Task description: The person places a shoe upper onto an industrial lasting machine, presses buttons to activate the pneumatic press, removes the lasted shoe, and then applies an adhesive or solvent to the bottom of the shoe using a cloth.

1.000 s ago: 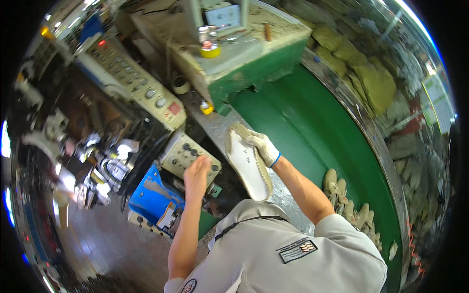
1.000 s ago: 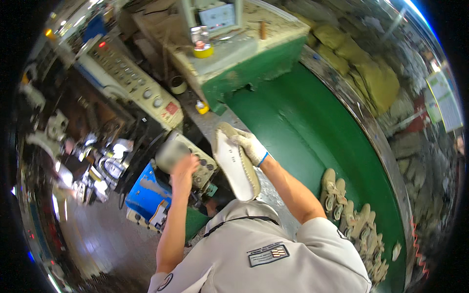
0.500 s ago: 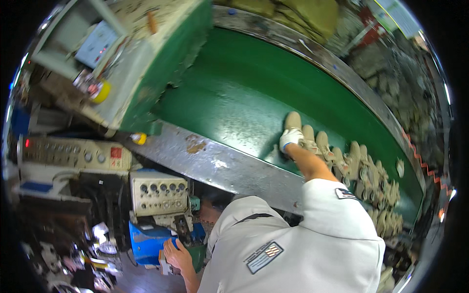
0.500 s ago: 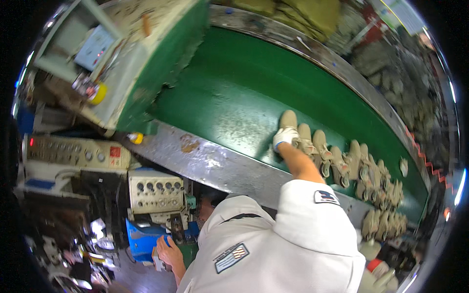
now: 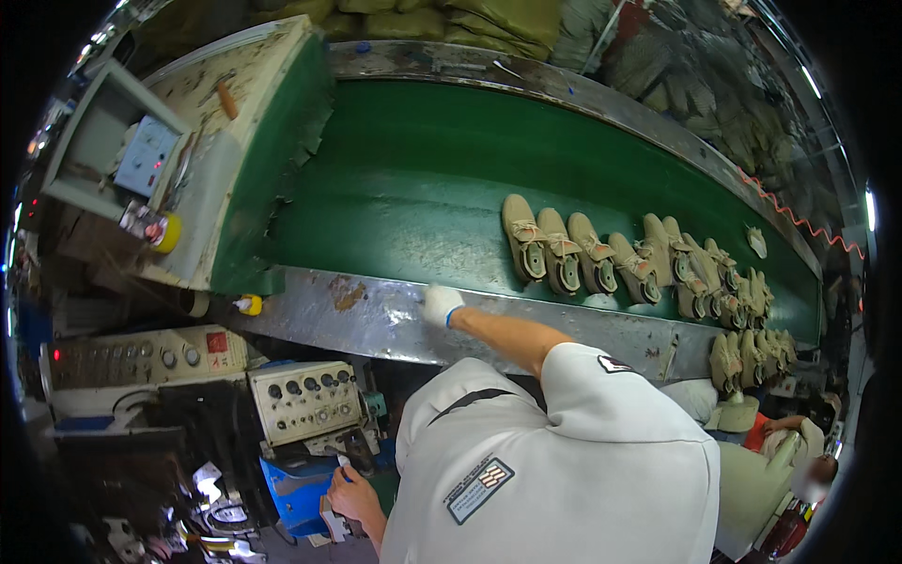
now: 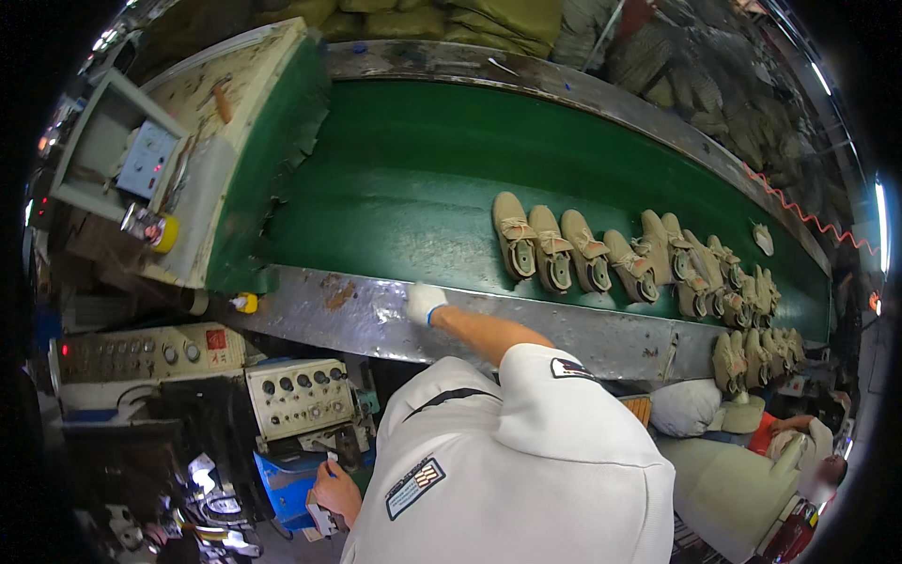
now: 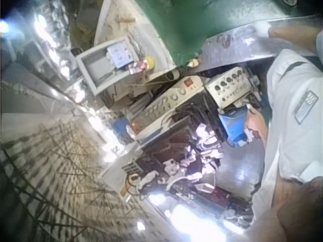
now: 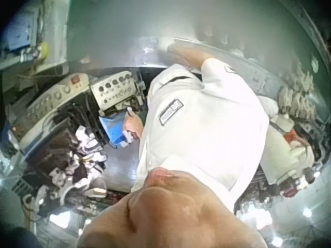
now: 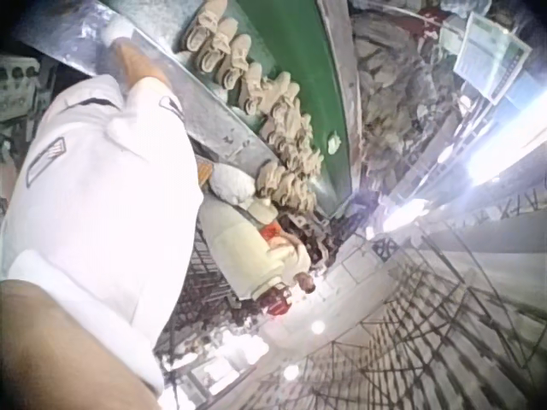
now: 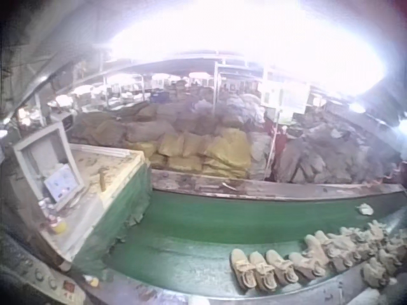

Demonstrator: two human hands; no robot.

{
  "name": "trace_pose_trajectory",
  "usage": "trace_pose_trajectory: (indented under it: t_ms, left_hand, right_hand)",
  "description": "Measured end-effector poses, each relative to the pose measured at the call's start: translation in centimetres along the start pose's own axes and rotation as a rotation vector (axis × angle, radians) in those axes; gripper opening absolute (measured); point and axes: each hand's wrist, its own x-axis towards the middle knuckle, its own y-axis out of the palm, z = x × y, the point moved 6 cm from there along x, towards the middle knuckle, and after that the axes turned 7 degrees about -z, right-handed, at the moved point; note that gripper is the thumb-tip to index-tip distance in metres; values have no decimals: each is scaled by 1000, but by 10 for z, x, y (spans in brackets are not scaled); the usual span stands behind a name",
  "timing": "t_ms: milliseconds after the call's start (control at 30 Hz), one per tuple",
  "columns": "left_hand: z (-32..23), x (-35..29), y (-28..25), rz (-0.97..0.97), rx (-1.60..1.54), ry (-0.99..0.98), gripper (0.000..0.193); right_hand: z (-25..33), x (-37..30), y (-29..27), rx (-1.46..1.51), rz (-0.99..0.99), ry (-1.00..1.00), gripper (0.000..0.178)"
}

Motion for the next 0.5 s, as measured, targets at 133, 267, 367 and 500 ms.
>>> trace_pose_trajectory:
  t_ms: [133, 267, 367, 500]
  left_hand:
    - [1, -3, -7, -147, -68, 83, 29]
    - [10, -1, -25, -216, -436, -44, 23]
    - [18, 6, -66, -413, -336, -27, 24]
    - [60, 2, -51, -325, -195, -286, 25]
  right_hand:
    - [72, -53, 23, 157, 157, -48, 34]
    - [82, -52, 21, 102, 195, -112, 34]
    - [79, -20, 14, 156, 114, -12, 32]
    - [115, 47, -15, 294, -6, 26, 32]
